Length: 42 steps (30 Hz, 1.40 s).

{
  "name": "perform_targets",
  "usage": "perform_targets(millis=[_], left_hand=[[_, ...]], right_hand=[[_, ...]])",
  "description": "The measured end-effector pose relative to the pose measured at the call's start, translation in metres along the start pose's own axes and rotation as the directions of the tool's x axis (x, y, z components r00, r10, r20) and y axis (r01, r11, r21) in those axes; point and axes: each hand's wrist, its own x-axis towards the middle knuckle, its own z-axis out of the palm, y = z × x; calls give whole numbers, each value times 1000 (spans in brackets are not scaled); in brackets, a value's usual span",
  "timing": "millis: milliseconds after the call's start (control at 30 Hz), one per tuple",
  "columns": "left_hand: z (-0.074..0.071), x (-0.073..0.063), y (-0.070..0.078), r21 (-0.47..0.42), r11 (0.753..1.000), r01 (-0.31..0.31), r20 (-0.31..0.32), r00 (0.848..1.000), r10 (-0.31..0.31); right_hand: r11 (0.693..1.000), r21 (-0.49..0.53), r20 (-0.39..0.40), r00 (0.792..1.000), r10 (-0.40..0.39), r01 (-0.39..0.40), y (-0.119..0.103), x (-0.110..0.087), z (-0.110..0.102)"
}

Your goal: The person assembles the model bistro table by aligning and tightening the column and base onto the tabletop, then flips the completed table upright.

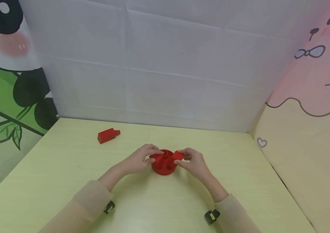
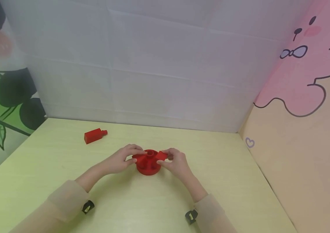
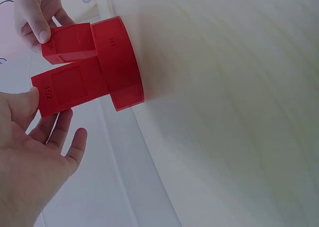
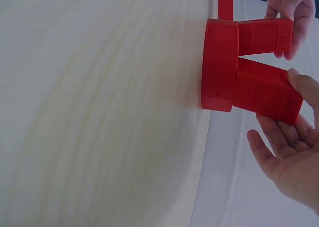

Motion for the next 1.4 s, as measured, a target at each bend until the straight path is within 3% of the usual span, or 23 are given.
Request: perform_targets(millis=[100,233,433,533,767,1000,1200,1400], left_hand=[[0,-1,-1,-35,999,1,-4,1000,-1],[4,-1,0,-86,995,56,-78,995,-63],[12,2,6,-110,968,227,-189,951,-245],[13,2,8,-108,960,258,-210,938,-275],[10,3,8,-78,969,234,-207,947,-245],[5,4,3,-37,986,163,-181,969,-167],[3,5,2,18,993,117,-178,978,-112],[2,5,4,34,992,124,-170,978,-117]], right_hand=[[1000,-2,-2,1000,-4,4,0,0,0],[1000,-3,2,1000,-6,6,1,0,0],[1000,-6,2,1000,-16,17,1,0,0],[1000,-9,2,1000,-17,17,0,0,0],[1000,-1,0,1000,-10,10,-1,0,-1],[1000,2,1,1000,-10,10,0,0,-1],[1000,-9,6,1000,-18,18,-1,0,-1],[1000,-22,7,1000,-10,11,-2,-1,-2]])
